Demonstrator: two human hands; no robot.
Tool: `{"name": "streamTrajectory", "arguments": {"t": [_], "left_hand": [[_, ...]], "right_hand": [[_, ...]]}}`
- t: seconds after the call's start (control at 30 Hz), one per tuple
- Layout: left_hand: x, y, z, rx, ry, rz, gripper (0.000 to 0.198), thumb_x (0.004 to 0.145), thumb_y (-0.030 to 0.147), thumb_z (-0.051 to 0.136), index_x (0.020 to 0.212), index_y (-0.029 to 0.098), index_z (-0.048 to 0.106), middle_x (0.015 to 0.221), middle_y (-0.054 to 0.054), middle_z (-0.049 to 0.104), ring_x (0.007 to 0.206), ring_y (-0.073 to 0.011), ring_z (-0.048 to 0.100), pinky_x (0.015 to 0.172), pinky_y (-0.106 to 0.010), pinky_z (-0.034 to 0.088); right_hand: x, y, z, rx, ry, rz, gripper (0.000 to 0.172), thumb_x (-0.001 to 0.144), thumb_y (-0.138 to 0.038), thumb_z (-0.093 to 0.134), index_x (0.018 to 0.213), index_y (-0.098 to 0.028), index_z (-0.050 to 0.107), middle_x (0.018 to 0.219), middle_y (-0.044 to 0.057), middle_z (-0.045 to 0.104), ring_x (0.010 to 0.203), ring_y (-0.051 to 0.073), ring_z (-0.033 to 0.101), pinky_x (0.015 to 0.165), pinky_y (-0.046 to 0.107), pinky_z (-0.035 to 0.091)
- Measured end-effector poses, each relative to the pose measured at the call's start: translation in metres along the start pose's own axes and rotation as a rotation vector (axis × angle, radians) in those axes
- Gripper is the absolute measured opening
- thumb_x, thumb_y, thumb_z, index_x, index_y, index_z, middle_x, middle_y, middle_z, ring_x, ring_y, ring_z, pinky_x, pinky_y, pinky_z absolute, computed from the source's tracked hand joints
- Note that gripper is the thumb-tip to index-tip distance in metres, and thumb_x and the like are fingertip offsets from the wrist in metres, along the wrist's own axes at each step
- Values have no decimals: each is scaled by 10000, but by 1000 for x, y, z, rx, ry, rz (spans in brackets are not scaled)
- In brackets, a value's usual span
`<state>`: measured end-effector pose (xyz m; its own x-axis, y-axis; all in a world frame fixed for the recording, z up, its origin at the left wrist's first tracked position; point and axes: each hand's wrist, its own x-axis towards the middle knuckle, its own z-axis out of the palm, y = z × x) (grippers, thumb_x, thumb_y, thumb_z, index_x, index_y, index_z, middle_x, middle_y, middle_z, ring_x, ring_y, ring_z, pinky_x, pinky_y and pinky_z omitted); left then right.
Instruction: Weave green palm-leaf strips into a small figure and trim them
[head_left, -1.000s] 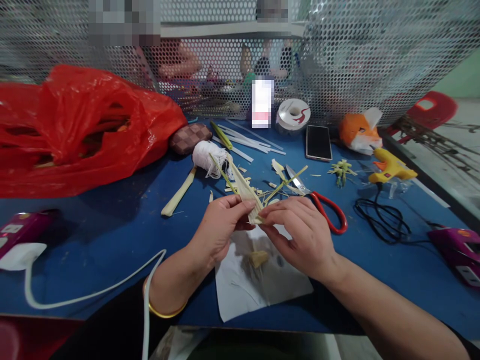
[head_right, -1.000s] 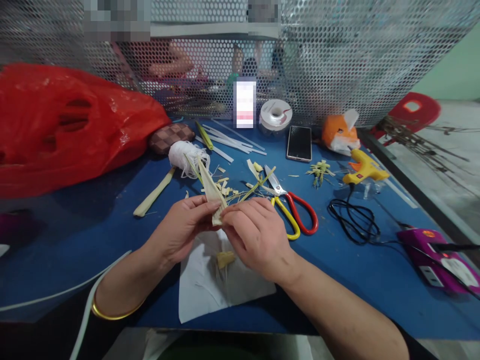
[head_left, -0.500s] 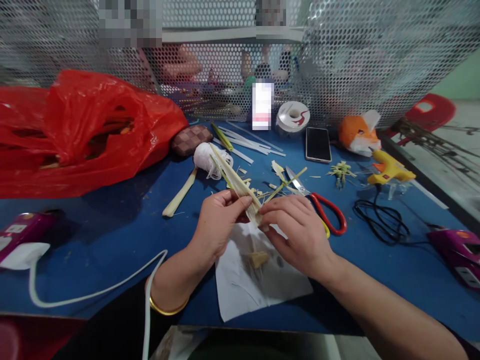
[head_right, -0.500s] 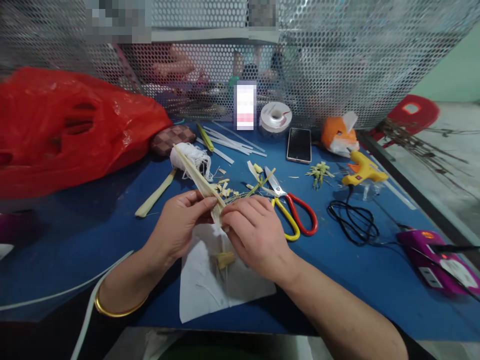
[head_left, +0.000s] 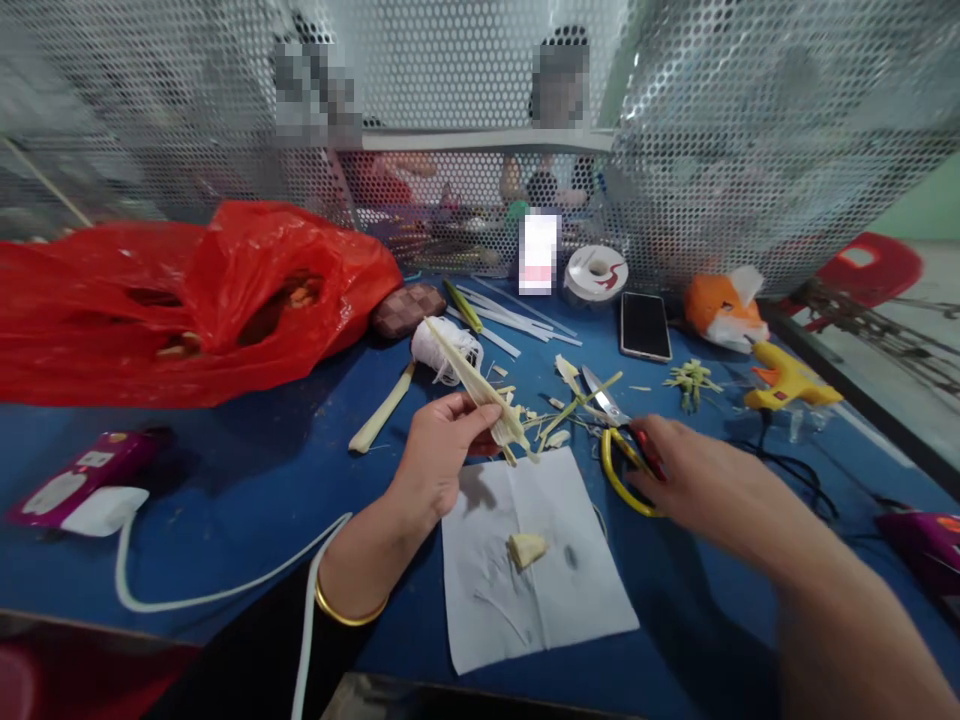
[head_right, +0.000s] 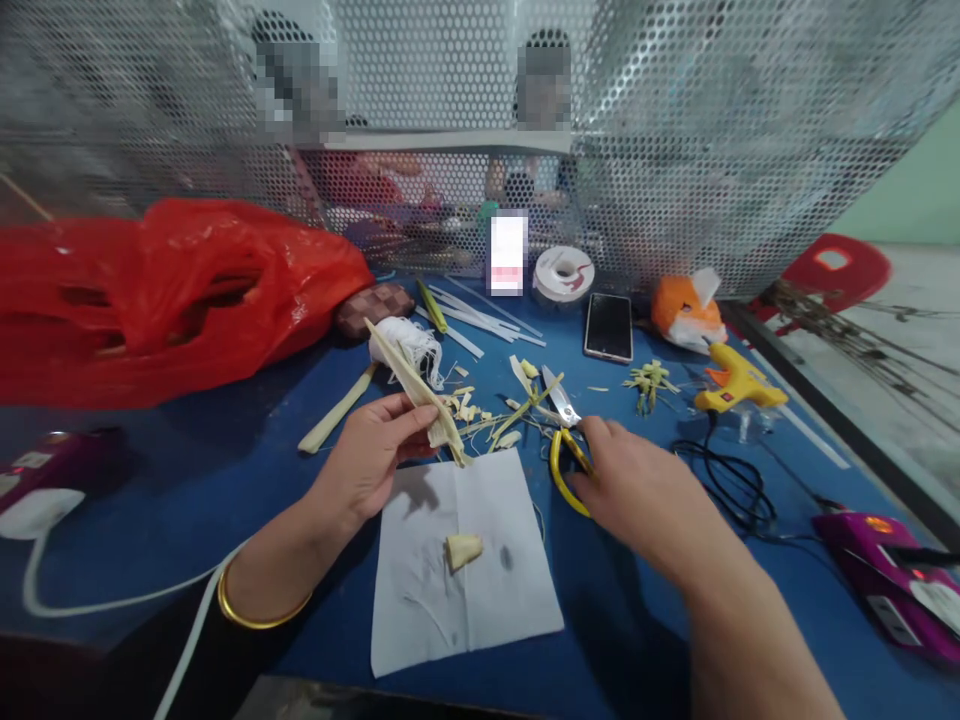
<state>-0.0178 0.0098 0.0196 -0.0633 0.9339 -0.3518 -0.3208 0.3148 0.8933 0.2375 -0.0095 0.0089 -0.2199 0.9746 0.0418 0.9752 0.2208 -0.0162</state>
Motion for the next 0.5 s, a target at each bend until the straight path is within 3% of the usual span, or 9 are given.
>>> {"name": "streamTrajectory", "arguments": {"t": [0.07, 0.13, 0.5], "left_hand": [[0, 1, -2, -33, -24, -55, 205, 647, 205, 798, 825, 114, 751, 727, -76, 737, 573, -134, 648, 555, -241, 494], [1, 2, -3, -50, -40, -78, 209, 629, 199, 815, 811, 116, 753, 735, -82, 738, 579, -133, 648, 561, -239, 489], [-3, 8, -7, -177, -131, -125, 304, 549, 153, 856, 843, 141, 780, 704, -27, 673, 538, -73, 520, 486, -181, 403]], "right_hand": [[2, 1, 12, -56, -35, -1, 312, 745, -122, 595, 1055, -150, 588, 854, 96, 688, 806, 280, 683, 603, 308, 420], [6, 0, 20, -81, -79, 50, 384, 750, -70, 538, 1128, -122, 578, 886, 121, 673, 756, 262, 684, 590, 304, 403], [17, -5, 15, -91, -195, 311, 523, 815, -206, 509, 1328, -108, 522, 955, 193, 704, 798, 326, 717, 621, 345, 445]]}}
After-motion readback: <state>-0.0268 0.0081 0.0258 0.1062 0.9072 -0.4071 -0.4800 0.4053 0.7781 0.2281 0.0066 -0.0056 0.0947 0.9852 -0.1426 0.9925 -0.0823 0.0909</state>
